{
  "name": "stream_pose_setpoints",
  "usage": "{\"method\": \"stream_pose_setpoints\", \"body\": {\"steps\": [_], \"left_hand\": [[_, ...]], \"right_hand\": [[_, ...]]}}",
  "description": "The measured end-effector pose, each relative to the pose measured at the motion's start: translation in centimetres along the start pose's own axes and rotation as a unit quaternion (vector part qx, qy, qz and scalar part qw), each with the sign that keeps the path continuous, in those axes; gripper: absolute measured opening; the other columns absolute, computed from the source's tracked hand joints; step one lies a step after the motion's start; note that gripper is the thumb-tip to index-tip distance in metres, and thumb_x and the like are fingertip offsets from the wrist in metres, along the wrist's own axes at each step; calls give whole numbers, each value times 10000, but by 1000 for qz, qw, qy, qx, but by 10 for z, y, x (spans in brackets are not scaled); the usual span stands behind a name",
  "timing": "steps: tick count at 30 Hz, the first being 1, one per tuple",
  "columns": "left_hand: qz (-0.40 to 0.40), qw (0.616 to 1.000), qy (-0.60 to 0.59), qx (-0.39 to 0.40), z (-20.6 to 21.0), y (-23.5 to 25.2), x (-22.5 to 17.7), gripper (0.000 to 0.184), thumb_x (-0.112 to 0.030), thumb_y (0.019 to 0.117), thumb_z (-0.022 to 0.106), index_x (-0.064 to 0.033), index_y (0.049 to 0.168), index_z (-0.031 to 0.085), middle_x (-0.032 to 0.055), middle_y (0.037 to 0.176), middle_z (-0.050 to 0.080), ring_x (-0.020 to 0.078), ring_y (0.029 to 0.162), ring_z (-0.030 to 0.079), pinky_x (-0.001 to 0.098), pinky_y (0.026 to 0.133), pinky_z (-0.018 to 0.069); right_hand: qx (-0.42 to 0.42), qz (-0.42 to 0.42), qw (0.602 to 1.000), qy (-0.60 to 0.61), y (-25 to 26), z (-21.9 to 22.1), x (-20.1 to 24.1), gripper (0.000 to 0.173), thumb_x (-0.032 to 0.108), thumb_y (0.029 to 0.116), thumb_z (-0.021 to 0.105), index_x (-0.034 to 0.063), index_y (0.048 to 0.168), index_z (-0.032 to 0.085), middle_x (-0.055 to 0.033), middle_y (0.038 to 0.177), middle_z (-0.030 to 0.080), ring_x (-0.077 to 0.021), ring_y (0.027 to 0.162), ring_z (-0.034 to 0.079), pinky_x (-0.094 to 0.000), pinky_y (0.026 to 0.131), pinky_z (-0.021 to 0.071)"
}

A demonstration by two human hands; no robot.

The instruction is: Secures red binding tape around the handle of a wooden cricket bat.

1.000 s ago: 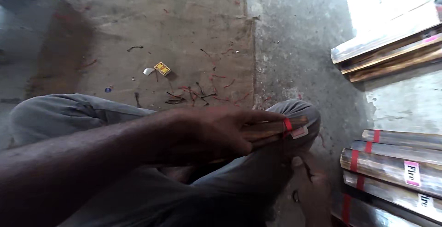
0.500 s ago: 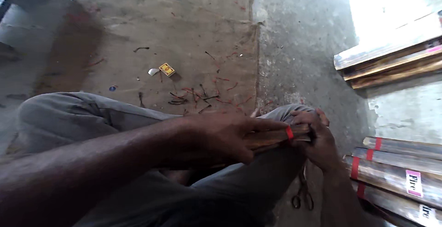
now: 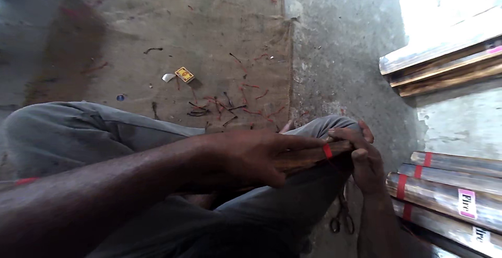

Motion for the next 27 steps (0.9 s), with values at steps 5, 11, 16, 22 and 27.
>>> {"method": "stream_pose_setpoints", "body": {"steps": [5,11,16,22,27], "left_hand": [[-30,1000,2,-5,1,-2,-5,946,-289,815,818,-673,1495,284,-51,1160,707,153,981,699,548,738,608],[-18,1000,-4,-3,0,-1,-3,937,-264,828,806,-649,1508,290,-47,1174,700,141,995,691,516,759,610],[-17,1000,4,-2,-1,1,-1,935,-306,810,809,-672,1493,286,-55,1128,710,141,954,697,538,725,606],[6,1000,-17,-19,7,-4,0,955,-191,791,842,-585,1514,359,-23,1064,726,142,862,704,488,686,612],[37,999,-12,-27,14,-7,-6,983,-136,781,826,-545,1540,354,-52,1245,680,135,1014,681,481,789,611]], "right_hand": [[-39,-7,997,-59,1,12,2,596,720,940,504,191,1127,705,37,1179,710,-138,1274,590,-625,1243,162],[-37,-14,998,-50,2,12,2,587,639,1032,398,168,1158,724,46,1149,737,-99,1198,638,-599,1245,191],[-57,18,998,-1,-3,3,8,576,539,1094,301,176,1324,685,32,1265,712,-142,1263,613,-585,1257,212],[-191,-3,979,68,-50,-5,83,411,599,1024,447,293,1158,686,88,1054,729,-137,1028,701,-386,903,588],[-137,23,984,109,-117,32,77,374,475,1081,433,214,1083,701,40,791,699,-112,692,685,-303,661,609]]}}
Point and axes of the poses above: each hand's wrist, its own y-axis towards the middle knuckle, its own z-axis out of the palm, x = y × z, the point moved 2 cm from there along y, towards the middle knuckle
